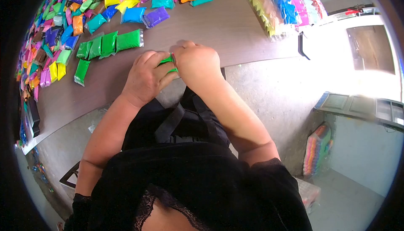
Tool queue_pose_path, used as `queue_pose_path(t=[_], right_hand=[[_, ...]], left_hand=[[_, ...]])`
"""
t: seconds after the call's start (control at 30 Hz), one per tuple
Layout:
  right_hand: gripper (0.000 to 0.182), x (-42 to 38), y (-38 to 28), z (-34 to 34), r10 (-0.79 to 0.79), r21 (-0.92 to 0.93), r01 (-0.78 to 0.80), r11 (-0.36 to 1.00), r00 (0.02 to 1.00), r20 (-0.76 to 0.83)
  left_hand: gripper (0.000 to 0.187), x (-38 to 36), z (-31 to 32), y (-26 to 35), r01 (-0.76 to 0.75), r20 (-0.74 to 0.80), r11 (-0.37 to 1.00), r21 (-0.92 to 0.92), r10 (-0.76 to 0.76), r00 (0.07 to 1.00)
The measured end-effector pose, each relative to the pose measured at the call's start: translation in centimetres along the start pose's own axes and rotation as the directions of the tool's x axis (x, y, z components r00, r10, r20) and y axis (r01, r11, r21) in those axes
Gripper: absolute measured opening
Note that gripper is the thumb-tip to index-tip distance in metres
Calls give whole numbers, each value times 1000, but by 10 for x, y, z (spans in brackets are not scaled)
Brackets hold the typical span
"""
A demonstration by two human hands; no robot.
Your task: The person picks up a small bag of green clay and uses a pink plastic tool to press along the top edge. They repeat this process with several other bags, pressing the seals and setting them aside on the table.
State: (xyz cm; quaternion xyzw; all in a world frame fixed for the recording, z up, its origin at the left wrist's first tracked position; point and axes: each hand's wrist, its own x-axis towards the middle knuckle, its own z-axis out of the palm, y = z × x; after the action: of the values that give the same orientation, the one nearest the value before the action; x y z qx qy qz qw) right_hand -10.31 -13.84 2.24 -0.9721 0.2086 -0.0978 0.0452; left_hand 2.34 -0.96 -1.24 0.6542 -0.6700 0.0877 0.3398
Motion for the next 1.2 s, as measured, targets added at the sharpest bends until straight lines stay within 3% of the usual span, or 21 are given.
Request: queue_pose_path(t=[0.13, 0.27, 0.33, 0.37, 0.43, 0.53, 1.2], right_hand=[[16, -3, -8, 0, -3, -107, 12, 994, 996, 87], [15, -8, -6, 10, 50, -5, -50, 999, 999, -1], [13, -11, -6, 17, 247, 99, -239, 966, 966, -74], [13, -12, -5, 17, 245, 103, -237, 966, 967, -74], [14, -15, 2, 14, 218, 321, -149, 935, 957, -191], [15, -13, 7, 2, 221, 356, -178, 917, 971, -85], [14, 1, 8, 3, 117, 278, -107, 955, 993, -21]], left_hand=[[24, -1, 1, -2, -4, 25, 1000, -21, 5, 1000], [24, 1, -2, 1, 3, 40, 1000, 13, -4, 999], [24, 0, -2, 1, 17, 44, 1000, 24, -18, 999], [24, -1, -1, 1, 15, 33, 999, 30, -16, 999], [24, -1, -1, 1, 11, 25, 999, 35, -12, 1000], [23, 0, 0, 2, 5, 35, 999, 46, -7, 999], [22, -1, -1, 1, 15, 41, 998, 61, -17, 999]])
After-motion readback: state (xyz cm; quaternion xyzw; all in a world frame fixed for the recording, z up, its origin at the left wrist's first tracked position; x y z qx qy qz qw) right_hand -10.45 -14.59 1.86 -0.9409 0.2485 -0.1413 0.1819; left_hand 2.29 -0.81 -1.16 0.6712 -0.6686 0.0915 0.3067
